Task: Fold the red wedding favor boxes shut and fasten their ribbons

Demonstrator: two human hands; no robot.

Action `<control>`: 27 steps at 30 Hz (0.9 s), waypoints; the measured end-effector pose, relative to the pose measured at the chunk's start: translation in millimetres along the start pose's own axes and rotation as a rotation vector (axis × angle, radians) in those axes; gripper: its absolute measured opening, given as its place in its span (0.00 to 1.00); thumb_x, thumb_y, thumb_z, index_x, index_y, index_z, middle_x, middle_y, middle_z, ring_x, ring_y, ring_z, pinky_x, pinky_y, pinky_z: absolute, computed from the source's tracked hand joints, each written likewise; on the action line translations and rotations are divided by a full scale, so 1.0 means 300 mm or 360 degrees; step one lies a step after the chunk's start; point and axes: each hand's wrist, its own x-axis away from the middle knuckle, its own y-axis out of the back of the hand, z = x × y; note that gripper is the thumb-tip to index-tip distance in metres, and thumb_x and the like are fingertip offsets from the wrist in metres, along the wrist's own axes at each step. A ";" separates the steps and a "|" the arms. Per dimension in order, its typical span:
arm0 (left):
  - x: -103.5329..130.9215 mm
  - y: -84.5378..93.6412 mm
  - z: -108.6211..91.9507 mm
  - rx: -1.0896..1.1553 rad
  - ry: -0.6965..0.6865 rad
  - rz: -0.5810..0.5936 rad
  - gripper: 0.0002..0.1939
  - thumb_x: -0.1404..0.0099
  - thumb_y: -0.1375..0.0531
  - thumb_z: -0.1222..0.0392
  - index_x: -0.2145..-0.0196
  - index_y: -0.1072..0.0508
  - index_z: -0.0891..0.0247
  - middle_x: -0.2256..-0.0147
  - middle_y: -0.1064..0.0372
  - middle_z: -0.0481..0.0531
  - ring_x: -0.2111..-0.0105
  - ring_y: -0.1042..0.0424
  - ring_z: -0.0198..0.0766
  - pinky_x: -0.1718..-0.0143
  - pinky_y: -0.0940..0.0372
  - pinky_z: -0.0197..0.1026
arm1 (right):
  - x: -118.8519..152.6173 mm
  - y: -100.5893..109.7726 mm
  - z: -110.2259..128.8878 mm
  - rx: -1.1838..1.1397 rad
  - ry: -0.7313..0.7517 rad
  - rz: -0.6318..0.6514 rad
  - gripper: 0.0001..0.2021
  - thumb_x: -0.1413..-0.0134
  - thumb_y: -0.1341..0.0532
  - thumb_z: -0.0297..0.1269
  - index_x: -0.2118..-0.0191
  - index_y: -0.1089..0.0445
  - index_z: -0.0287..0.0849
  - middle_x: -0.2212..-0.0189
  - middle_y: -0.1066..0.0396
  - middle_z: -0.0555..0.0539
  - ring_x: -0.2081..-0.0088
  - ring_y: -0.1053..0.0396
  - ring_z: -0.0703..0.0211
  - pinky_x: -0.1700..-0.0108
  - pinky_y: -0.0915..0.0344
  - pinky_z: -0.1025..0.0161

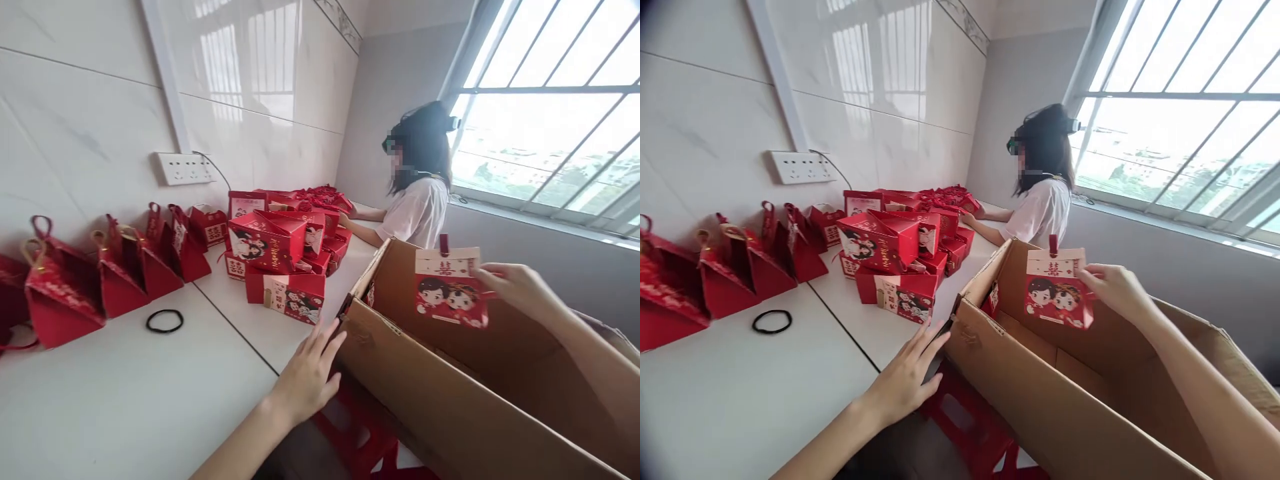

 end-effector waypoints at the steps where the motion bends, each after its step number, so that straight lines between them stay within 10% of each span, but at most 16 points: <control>1: -0.048 -0.016 0.000 -0.0052 -0.0058 -0.0044 0.34 0.39 0.43 0.70 0.36 0.43 0.61 0.33 0.51 0.60 0.32 0.60 0.53 0.36 0.45 0.61 | -0.034 -0.046 -0.015 0.0028 -0.0050 0.0134 0.14 0.43 0.42 0.33 0.75 0.24 0.32 0.79 0.26 0.45 0.74 0.29 0.62 0.69 0.36 0.64; 6: -0.227 -0.099 -0.012 -0.0101 -0.0211 -0.0110 0.40 0.40 0.36 0.63 0.35 0.50 0.57 0.34 0.48 0.60 0.31 0.63 0.55 0.36 0.47 0.64 | -0.115 -0.313 -0.085 0.0162 -0.0216 0.0510 0.12 0.39 0.38 0.36 0.73 0.31 0.36 0.78 0.33 0.54 0.76 0.33 0.68 0.70 0.33 0.67; 12: -0.254 -0.171 -0.027 -0.0097 -0.0147 -0.0282 0.33 0.39 0.37 0.64 0.39 0.46 0.59 0.39 0.40 0.61 0.32 0.59 0.54 0.37 0.43 0.63 | 0.018 -0.514 -0.103 -0.0106 -0.0050 0.0700 0.15 0.37 0.40 0.42 0.71 0.31 0.38 0.74 0.32 0.53 0.70 0.30 0.64 0.66 0.32 0.66; 27: -0.254 -0.195 -0.010 -0.0042 -0.0192 -0.0301 0.33 0.40 0.35 0.60 0.41 0.44 0.60 0.41 0.37 0.61 0.33 0.54 0.57 0.37 0.41 0.63 | 0.045 -0.642 -0.230 -0.0652 -0.0419 0.0798 0.18 0.35 0.42 0.45 0.72 0.35 0.36 0.83 0.41 0.58 0.84 0.45 0.74 0.81 0.42 0.73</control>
